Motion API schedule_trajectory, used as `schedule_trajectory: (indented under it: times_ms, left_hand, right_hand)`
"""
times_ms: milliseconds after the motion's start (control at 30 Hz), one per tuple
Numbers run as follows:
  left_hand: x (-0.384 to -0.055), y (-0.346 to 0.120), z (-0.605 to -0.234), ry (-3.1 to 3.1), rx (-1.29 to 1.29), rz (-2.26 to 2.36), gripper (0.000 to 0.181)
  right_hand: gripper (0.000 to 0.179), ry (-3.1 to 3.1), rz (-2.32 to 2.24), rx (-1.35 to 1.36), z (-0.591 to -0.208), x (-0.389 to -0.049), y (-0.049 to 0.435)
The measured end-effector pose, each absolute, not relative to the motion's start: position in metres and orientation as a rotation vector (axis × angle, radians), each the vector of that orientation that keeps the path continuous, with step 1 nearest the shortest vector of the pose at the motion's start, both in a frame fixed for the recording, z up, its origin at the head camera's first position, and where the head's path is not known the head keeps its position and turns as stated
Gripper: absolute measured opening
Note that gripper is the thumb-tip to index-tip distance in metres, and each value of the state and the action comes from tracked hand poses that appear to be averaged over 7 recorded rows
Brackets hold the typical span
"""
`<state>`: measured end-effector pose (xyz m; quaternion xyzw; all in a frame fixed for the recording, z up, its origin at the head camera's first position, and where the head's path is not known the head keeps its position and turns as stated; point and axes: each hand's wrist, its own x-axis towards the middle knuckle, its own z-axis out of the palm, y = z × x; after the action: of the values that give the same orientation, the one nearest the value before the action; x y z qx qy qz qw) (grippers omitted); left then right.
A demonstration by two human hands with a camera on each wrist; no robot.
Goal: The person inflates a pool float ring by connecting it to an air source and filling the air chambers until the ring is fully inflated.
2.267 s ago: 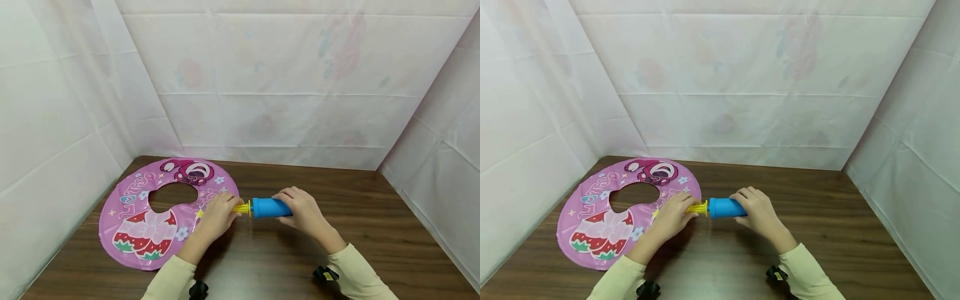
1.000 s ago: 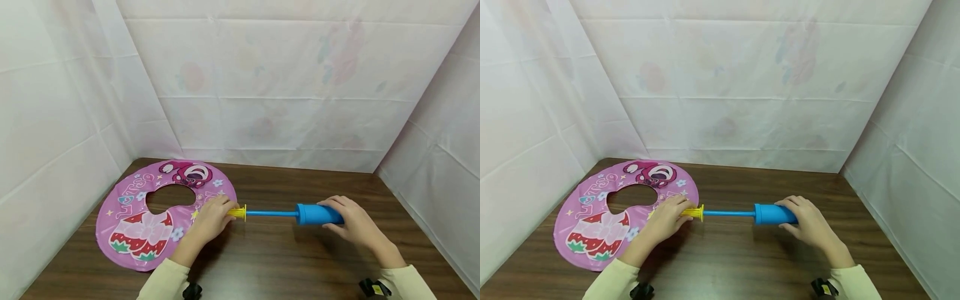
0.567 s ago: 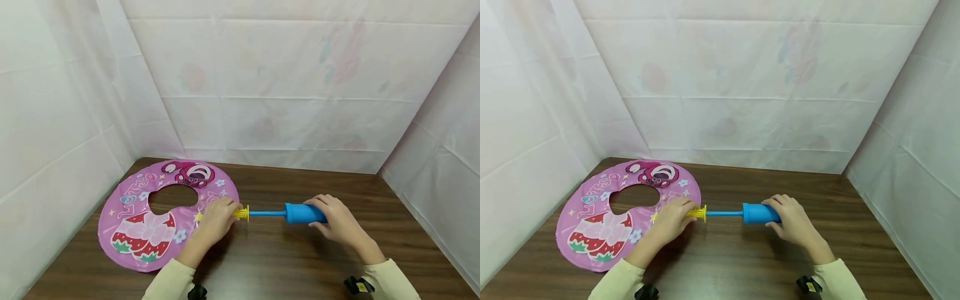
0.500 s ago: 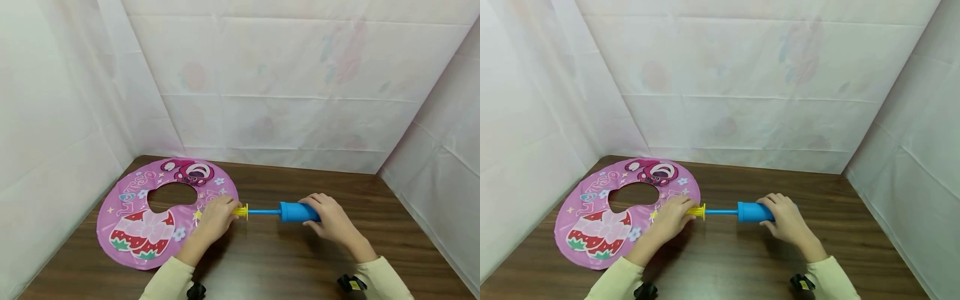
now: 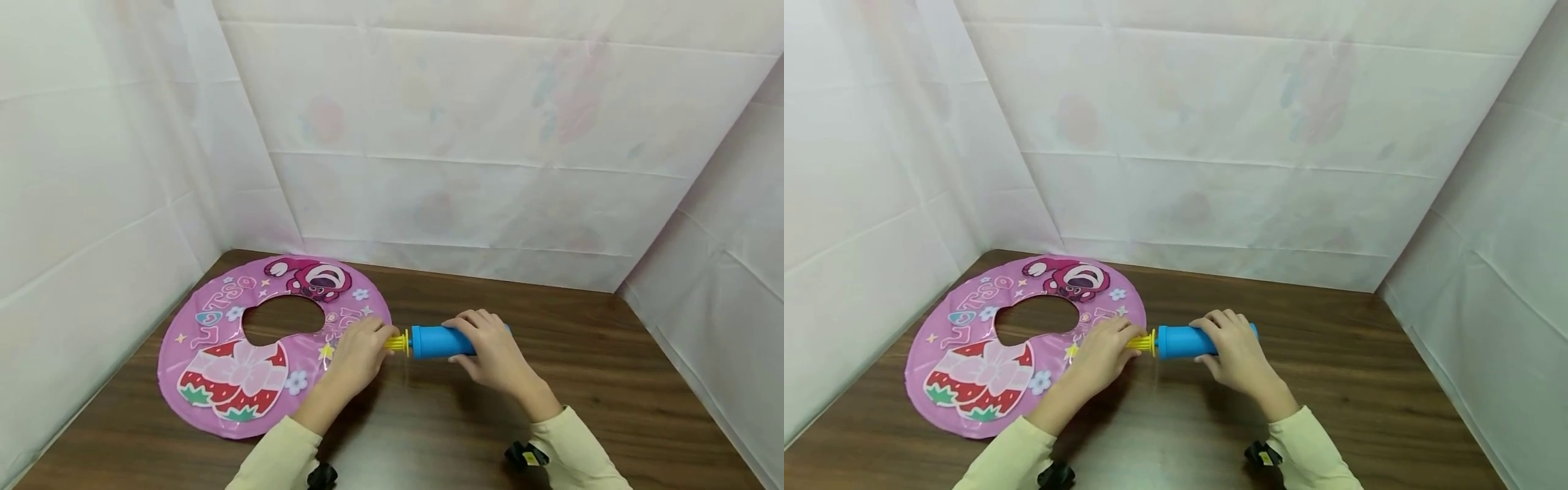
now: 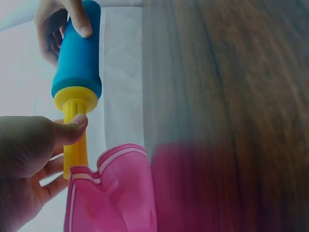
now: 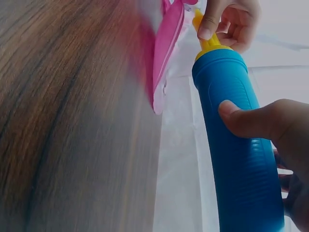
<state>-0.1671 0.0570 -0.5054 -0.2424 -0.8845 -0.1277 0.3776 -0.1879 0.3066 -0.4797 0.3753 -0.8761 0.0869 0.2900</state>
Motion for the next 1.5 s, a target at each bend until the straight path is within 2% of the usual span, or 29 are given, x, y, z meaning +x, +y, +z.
schedule_trajectory:
  times_ms: [333, 533, 867, 1500]
  left_hand:
    - [-0.166, 0.058, -0.501, -2.274, -0.555, -0.326, 0.026]
    - [-0.167, 0.058, -0.503, -2.297, -0.562, -0.338, 0.025]
    - [-0.166, 0.052, -0.509, -2.357, -0.557, -0.357, 0.025]
    - [-0.172, 0.052, -0.507, -2.317, -0.587, -0.341, 0.027]
  right_hand:
    - [0.064, -2.356, 0.194, 1.019, -0.475, -0.193, 0.310]
    - [0.062, -2.354, 0.165, 1.007, -0.478, -0.195, 0.320]
    - [0.062, -2.340, 0.142, 1.013, -0.487, -0.202, 0.361]
    - [0.064, -2.311, 0.164, 0.965, -0.478, -0.212, 0.429]
